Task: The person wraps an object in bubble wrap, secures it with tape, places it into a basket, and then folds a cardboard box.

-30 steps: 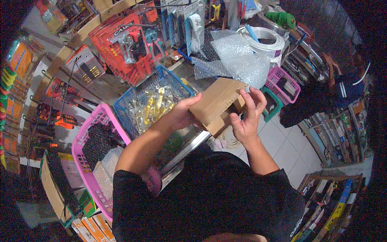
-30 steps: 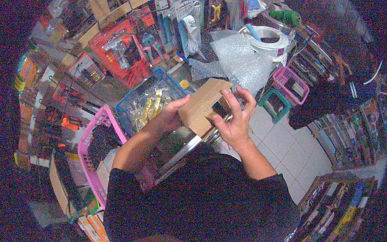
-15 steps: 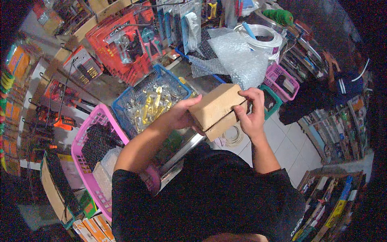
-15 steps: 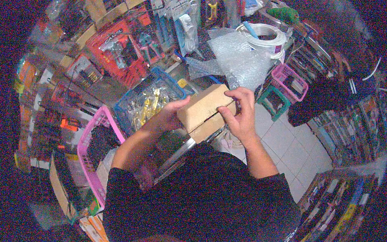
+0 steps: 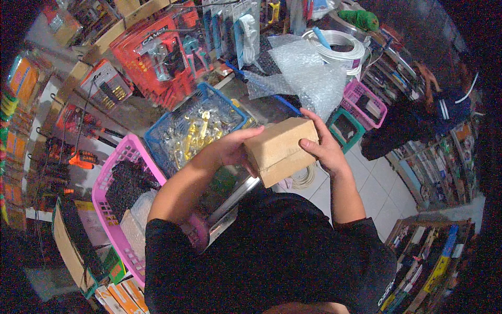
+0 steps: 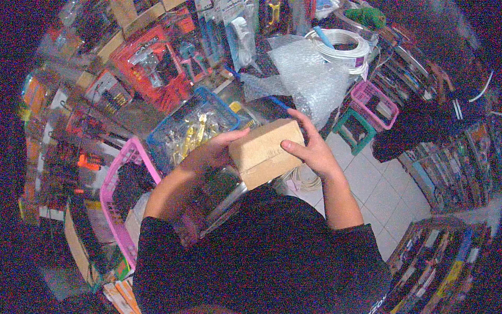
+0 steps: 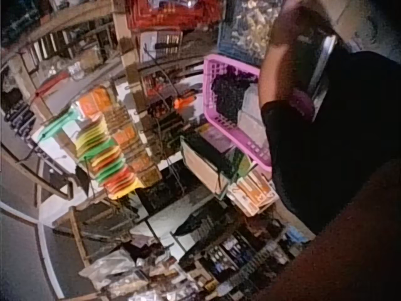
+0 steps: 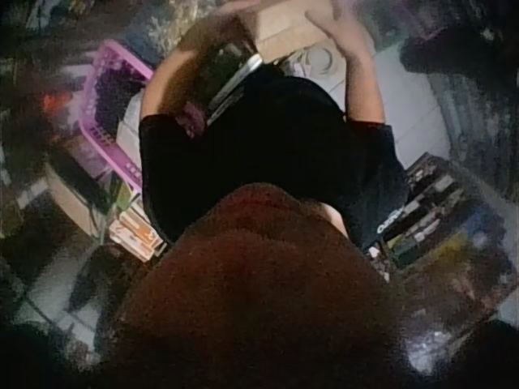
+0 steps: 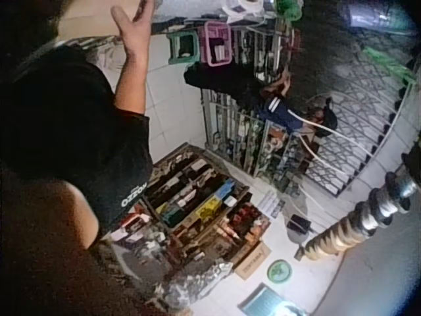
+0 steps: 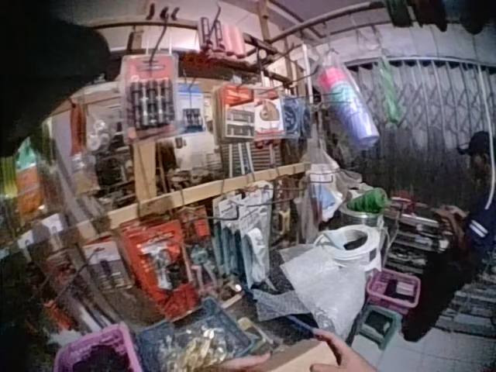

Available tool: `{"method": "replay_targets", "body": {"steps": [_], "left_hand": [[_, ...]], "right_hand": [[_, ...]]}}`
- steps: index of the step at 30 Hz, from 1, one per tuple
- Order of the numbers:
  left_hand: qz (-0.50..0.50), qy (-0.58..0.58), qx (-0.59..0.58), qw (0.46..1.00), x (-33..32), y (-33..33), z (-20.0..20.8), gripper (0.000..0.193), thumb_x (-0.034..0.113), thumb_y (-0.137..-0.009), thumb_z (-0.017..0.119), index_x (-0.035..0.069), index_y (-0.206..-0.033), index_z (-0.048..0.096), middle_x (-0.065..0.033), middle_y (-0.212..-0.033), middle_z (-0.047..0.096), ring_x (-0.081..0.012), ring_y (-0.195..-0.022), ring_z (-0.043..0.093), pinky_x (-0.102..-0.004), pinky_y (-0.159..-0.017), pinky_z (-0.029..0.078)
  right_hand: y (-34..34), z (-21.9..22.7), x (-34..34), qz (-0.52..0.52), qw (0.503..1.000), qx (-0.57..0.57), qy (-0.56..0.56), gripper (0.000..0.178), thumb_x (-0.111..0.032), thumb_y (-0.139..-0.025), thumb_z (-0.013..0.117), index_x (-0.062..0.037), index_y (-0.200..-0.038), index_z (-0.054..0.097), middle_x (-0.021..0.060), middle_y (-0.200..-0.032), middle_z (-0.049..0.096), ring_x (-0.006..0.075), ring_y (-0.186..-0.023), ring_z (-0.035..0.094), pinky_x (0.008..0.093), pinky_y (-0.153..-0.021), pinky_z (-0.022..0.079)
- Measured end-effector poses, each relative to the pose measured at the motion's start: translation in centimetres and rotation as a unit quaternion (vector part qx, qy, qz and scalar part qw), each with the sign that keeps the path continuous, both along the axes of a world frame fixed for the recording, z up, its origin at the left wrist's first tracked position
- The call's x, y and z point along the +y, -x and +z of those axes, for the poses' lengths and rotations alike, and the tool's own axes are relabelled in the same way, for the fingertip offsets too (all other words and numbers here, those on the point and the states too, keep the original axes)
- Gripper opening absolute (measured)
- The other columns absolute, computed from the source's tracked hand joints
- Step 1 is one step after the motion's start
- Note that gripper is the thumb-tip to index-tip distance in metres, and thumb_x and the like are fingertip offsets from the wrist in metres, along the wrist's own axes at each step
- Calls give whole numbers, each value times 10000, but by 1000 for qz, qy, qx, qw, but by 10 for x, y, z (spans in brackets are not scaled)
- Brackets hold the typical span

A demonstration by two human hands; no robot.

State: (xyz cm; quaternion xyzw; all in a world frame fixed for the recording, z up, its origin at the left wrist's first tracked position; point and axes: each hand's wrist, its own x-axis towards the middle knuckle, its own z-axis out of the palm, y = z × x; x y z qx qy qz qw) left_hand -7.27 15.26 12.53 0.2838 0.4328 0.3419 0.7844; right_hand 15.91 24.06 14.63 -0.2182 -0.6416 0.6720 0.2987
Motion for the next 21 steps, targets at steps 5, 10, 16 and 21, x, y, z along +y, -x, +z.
{"method": "replay_targets", "body": {"steps": [5,10,16,21], "left_hand": [[-24,23,9,999,-1,-2,13,635,568,-871,344,53,-1224,459,-139,-1035,605,-264,-870,626,-398,-603,543],[21,-5,134,991,2,0,1,695,643,-848,291,66,-1170,506,-151,-1009,605,-224,-670,617,-341,-547,519],[155,-185,422,874,8,12,-7,547,500,-901,356,18,-1052,566,-97,-897,639,-136,-556,580,-277,-507,456],[207,-292,518,777,5,4,17,434,395,-900,426,5,-1016,576,-110,-840,647,-196,-586,598,-323,-551,470]], "right_hand": [[1,-9,3,40,994,14,97,732,-294,-733,706,-63,-1327,344,85,-1195,487,199,-1108,461,306,-950,347],[-1,-25,9,32,989,19,145,620,-214,-769,680,-69,-1297,388,73,-1140,526,190,-1050,494,306,-909,382],[-10,-41,6,-39,986,-12,164,610,-211,-770,678,-49,-1285,394,79,-1121,535,183,-1034,511,297,-892,395],[-14,-48,3,-53,979,-3,198,560,-239,-799,645,-43,-1266,406,83,-1127,535,182,-1031,521,300,-882,406]]}}
